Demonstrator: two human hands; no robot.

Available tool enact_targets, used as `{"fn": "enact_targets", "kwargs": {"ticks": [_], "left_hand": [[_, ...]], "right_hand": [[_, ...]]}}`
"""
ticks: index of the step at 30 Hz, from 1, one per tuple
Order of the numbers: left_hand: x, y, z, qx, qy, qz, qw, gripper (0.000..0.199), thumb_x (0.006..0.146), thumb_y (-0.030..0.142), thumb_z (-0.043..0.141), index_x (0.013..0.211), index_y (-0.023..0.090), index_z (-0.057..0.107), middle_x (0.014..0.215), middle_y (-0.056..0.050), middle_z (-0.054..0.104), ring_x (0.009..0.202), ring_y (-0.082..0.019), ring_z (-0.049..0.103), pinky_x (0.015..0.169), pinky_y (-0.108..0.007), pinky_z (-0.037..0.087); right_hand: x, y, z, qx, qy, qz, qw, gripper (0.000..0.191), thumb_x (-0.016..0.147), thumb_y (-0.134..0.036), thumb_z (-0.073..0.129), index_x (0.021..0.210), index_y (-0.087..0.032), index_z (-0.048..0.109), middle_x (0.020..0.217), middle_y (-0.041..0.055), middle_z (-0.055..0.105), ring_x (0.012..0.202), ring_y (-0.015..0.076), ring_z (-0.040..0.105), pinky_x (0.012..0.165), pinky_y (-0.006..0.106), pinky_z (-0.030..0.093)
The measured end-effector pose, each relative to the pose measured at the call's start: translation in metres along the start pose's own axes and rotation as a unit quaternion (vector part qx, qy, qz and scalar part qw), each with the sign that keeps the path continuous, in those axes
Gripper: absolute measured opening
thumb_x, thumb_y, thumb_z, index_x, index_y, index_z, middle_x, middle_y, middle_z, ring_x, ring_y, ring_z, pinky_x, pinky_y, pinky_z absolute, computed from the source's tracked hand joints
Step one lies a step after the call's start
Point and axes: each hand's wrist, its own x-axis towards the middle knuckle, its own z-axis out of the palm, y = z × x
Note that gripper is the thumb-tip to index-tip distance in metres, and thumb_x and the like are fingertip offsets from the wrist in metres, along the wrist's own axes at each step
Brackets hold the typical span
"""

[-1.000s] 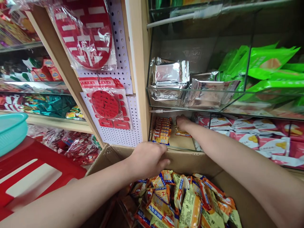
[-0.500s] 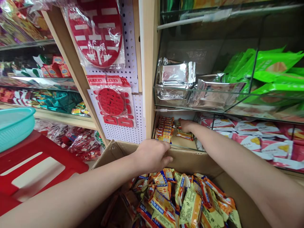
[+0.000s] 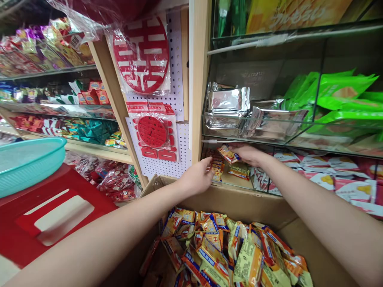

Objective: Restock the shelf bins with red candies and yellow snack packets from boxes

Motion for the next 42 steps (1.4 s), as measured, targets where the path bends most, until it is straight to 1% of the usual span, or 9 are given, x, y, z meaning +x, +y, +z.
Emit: {"fn": "enact_targets", "kwargs": {"ticks": [3,7,10,14,20,28,33,37,42], "left_hand": [[0.006,-0.001,0.0,-0.089,-0.01,-0.033,0.995,0.06,0.079,0.033,0.042,0.129,0.006,0.023,0.112,-0.015,0.054,0.096,-0.019,0.054,0.079,-0.029,0.044],[0.011,-0.001,-0.003,-0.139,-0.046,-0.07,0.987,0.069,0.071,0.04,0.054,0.127,0.007,0.028,0.086,-0.01,0.063,0.07,-0.017,0.059,0.056,-0.025,0.047],[0.012,0.0,-0.005,-0.143,-0.045,-0.082,0.985,0.059,0.066,0.026,0.062,0.118,0.007,0.041,0.082,-0.009,0.063,0.072,-0.016,0.058,0.058,-0.022,0.045],[0.011,0.003,-0.005,-0.217,-0.065,-0.099,0.969,0.048,0.073,0.015,0.051,0.119,0.009,0.037,0.082,-0.009,0.063,0.064,-0.013,0.058,0.054,-0.023,0.046],[0.008,0.0,0.0,-0.183,0.004,-0.054,0.982,0.033,0.073,0.009,0.048,0.106,0.013,0.046,0.073,-0.003,0.061,0.059,-0.01,0.056,0.054,-0.021,0.045],[0.011,0.002,0.001,-0.21,0.003,-0.08,0.974,0.029,0.076,0.013,0.046,0.105,0.017,0.04,0.079,-0.002,0.055,0.055,-0.008,0.057,0.055,-0.023,0.05],[0.001,0.007,0.0,-0.009,0.007,-0.011,1.0,0.045,0.073,0.013,0.047,0.116,0.018,0.033,0.087,-0.005,0.059,0.074,-0.014,0.059,0.064,-0.026,0.048],[-0.026,0.026,0.0,0.242,-0.111,0.086,0.96,0.035,0.082,0.042,0.029,0.09,0.017,0.053,0.074,-0.007,0.061,0.072,-0.022,0.058,0.064,-0.035,0.044],[-0.043,0.037,0.0,0.343,-0.127,0.124,0.922,0.042,0.081,0.05,0.026,0.082,0.018,0.053,0.073,-0.006,0.06,0.068,-0.024,0.057,0.059,-0.036,0.042]], "right_hand": [[-0.015,-0.007,0.001,0.179,-0.166,-0.033,0.969,0.03,0.083,-0.023,0.041,0.11,-0.018,0.05,0.107,0.0045,0.059,0.09,0.0106,0.057,0.078,0.023,0.044],[-0.025,-0.016,0.004,0.358,-0.365,-0.038,0.859,0.024,0.071,-0.018,0.058,0.095,-0.015,0.058,0.093,0.0035,0.063,0.083,0.01,0.059,0.081,0.024,0.042],[-0.025,-0.019,0.005,0.351,-0.415,-0.026,0.839,0.029,0.065,-0.013,0.064,0.093,-0.014,0.058,0.089,0.0031,0.064,0.079,0.0096,0.059,0.077,0.022,0.044],[-0.022,-0.015,0.003,0.35,-0.431,-0.021,0.831,0.034,0.063,-0.01,0.065,0.096,-0.012,0.056,0.091,0.004,0.062,0.082,0.0103,0.058,0.078,0.023,0.044],[-0.022,-0.014,0.003,0.317,-0.468,0.0,0.825,0.036,0.058,-0.008,0.067,0.091,-0.012,0.052,0.084,0.0022,0.061,0.073,0.0105,0.059,0.064,0.02,0.048],[-0.02,-0.016,-0.002,0.377,-0.381,0.003,0.844,0.025,0.069,-0.023,0.062,0.09,-0.015,0.049,0.078,0.0011,0.058,0.062,0.0088,0.057,0.05,0.019,0.047],[-0.013,-0.01,-0.002,0.394,-0.246,0.008,0.886,0.027,0.063,-0.021,0.066,0.081,-0.015,0.047,0.074,0.0016,0.058,0.057,0.0081,0.055,0.041,0.014,0.04],[-0.007,-0.002,-0.004,0.293,-0.104,0.013,0.95,0.023,0.064,-0.016,0.063,0.083,-0.015,0.05,0.076,0.0016,0.059,0.061,0.0078,0.055,0.048,0.015,0.042],[0.002,-0.015,0.003,0.044,-0.113,-0.074,0.99,0.037,0.064,-0.011,0.057,0.1,-0.012,0.052,0.085,0.0042,0.062,0.073,0.0127,0.056,0.062,0.021,0.045]]}}
